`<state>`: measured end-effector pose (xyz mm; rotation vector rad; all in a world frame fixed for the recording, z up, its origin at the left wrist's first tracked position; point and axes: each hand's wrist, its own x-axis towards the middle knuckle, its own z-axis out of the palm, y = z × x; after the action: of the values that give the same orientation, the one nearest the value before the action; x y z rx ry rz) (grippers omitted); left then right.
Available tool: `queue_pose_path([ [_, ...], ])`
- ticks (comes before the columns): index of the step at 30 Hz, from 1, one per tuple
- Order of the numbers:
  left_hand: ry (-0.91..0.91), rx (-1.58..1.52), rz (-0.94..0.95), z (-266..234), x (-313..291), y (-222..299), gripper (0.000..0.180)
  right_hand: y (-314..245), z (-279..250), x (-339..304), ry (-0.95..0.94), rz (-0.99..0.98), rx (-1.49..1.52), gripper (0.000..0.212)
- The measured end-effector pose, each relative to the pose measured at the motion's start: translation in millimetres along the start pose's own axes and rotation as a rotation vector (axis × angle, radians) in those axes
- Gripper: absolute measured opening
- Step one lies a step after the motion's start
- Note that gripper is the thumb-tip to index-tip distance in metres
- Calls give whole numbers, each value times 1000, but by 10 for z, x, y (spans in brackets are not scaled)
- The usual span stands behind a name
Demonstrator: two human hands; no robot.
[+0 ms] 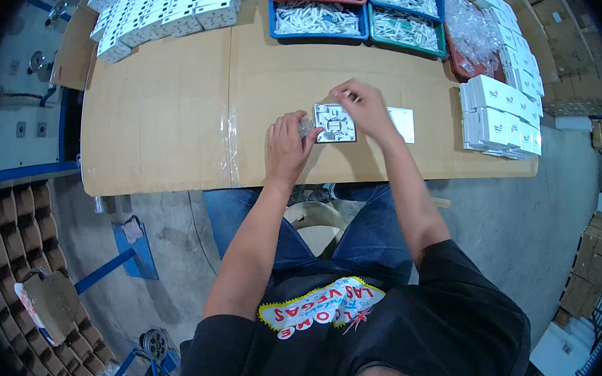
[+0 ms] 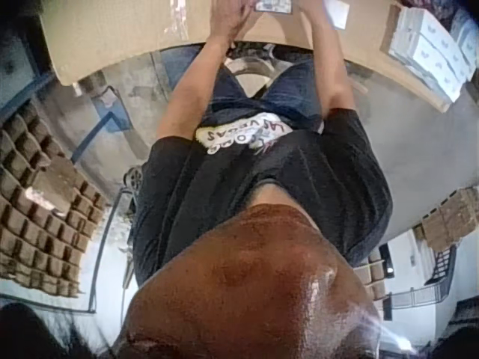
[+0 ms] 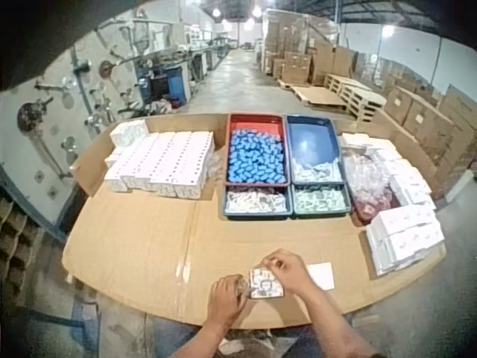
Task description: Assemble component kits by placing plastic parts and fasteners into small bags and then into white boxes.
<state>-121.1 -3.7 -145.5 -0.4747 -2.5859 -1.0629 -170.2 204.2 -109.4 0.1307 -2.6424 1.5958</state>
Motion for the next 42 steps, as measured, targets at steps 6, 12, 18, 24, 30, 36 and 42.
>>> queue_pose_path([
  [6,-32,47,-25,10,11,13,47,735,-1017,803,409,66,-387,21],
  [12,-20,42,-18,7,15,11,46,1041,-1709,1271,428,278,-767,22],
  [18,-24,67,-15,3,23,21,47,1078,-1734,1491,308,415,-938,23],
  [24,-26,76,-6,5,27,25,48,1122,-1770,1559,258,441,-961,20],
  [30,-31,74,-19,-9,22,18,49,1275,-1845,1602,193,449,-855,20],
  [36,-26,59,-21,-1,35,40,49,1346,-1914,1606,191,411,-841,23],
  [42,-25,65,-26,-15,21,27,48,1163,-1738,1640,248,482,-841,29],
])
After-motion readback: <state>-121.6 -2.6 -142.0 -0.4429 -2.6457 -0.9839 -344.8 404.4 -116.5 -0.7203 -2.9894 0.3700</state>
